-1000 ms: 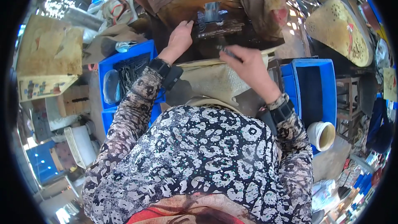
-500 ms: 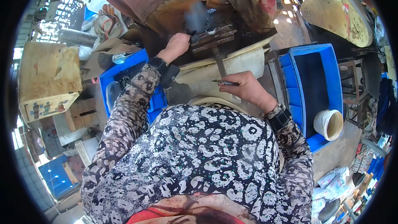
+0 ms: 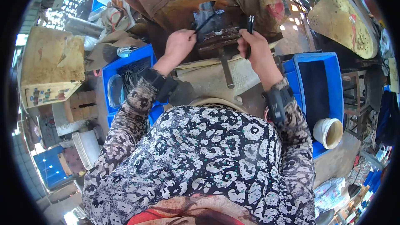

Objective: Polishing small metal components using a stationary grinding machine.

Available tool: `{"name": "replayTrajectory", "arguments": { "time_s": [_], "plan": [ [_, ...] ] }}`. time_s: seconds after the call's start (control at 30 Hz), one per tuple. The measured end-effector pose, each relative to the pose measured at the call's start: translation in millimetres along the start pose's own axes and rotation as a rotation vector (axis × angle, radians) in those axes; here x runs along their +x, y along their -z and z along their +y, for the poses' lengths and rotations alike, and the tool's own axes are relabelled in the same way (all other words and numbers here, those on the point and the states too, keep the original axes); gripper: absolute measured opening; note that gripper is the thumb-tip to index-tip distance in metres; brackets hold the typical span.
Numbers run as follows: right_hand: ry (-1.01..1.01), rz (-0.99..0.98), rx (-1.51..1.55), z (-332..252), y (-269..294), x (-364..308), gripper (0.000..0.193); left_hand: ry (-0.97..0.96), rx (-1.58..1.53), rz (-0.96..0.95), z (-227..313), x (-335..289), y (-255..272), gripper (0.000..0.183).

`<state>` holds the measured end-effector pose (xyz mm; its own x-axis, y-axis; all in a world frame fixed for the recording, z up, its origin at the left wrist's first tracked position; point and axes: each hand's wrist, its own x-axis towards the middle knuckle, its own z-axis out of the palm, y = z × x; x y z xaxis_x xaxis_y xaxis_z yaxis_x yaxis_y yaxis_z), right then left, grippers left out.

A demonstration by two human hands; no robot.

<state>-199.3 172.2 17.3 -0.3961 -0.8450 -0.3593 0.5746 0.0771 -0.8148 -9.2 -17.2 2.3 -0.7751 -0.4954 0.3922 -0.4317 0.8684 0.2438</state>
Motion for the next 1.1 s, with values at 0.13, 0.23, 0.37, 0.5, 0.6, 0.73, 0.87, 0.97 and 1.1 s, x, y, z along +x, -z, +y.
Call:
{"name": "replayTrajectory", "arguments": {
  "time_s": [0.13, 0.23, 0.37, 0.5, 0.6, 0.73, 0.87, 0.97, 1.1],
  "plan": [
    [-0.113, 0.122, 0.506, 0, -58, 36, 0.023, -0.132, 0.093, -0.031, 51, 12, 23, 0.008],
    [-0.082, -0.099, 0.572, 25, -47, 69, 0.019, -0.175, 0.074, 0.076, 65, 10, 20, 0.011],
    [-0.034, 0.018, 0.51, 29, -60, 68, 0.015, -0.163, 0.123, -0.058, 66, 1, 31, 0.023],
    [0.039, 0.02, 0.433, 29, -35, 63, 0.014, -0.081, -0.441, -0.04, 23, -5, 29, 0.037],
    [0.107, 0.059, 0.098, 25, -14, 33, 0.012, 0.469, -0.969, -0.165, 0, 4, 41, 0.049],
    [0.058, 0.061, -0.328, 35, -10, -16, 0.014, 0.628, -0.992, -0.156, -57, 2, -2, 0.046],
    [0.046, -0.088, -0.547, 53, -17, -57, 0.018, 0.492, -0.747, -0.196, -71, 4, -39, 0.032],
    [0.081, -0.206, -0.515, 63, -8, -68, 0.024, 0.33, -0.693, -0.295, -66, 6, -48, 0.031],
    [0.074, -0.278, -0.52, 69, -1, -78, 0.03, 0.306, -0.718, -0.352, -57, 4, -50, 0.033]
  ]
}}
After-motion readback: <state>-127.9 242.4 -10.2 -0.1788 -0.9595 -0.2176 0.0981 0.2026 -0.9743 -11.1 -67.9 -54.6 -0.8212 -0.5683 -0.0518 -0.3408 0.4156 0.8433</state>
